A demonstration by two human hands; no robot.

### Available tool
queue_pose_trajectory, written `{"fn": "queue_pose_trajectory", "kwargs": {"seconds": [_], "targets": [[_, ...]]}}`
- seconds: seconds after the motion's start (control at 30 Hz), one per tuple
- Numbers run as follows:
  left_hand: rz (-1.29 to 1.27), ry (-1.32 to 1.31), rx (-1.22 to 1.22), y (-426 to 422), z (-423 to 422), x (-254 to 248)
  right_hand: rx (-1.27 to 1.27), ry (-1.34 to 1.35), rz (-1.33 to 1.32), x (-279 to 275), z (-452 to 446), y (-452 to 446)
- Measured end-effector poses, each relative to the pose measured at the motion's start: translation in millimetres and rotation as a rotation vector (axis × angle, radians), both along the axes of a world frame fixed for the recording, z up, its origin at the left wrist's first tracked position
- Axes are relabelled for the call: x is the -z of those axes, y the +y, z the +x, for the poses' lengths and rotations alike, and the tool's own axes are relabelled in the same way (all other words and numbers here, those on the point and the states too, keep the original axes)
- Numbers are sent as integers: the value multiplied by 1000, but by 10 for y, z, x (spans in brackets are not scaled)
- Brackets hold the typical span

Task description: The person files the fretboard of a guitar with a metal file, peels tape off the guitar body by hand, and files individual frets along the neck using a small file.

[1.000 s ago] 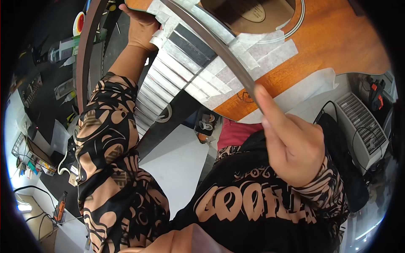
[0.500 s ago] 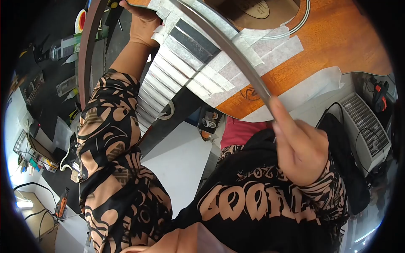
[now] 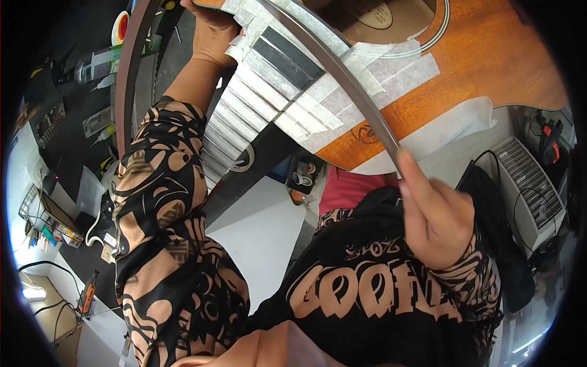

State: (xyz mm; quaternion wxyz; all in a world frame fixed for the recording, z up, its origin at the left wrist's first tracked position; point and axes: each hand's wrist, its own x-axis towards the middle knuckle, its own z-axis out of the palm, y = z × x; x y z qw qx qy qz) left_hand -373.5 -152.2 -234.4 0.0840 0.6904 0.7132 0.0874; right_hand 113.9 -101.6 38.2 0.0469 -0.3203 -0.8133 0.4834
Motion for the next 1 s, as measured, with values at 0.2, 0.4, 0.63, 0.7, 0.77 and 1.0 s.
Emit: {"fn": "queue_pose_trajectory", "kwargs": {"seconds": [0.2, 0.4, 0.63, 0.7, 0.77, 1.0], "targets": [[-1, -4, 1, 8, 5, 14, 12, -8, 78, -47, 353, -165], [-12, 2, 1, -34, 33, 43, -39, -43, 30, -56, -298, 154], [-24, -15, 12, -8, 117, 44, -1, -13, 214, 21, 455, -208], [-30, -12, 9, -2, 111, 72, 37, -21, 236, -13, 9, -40], [-40, -3, 6, -38, 130, 55, -76, -59, 8, -97, -362, 192], [-105, 5, 24, -27, 183, 9, -135, -36, 106, -60, 459, -55]]}}
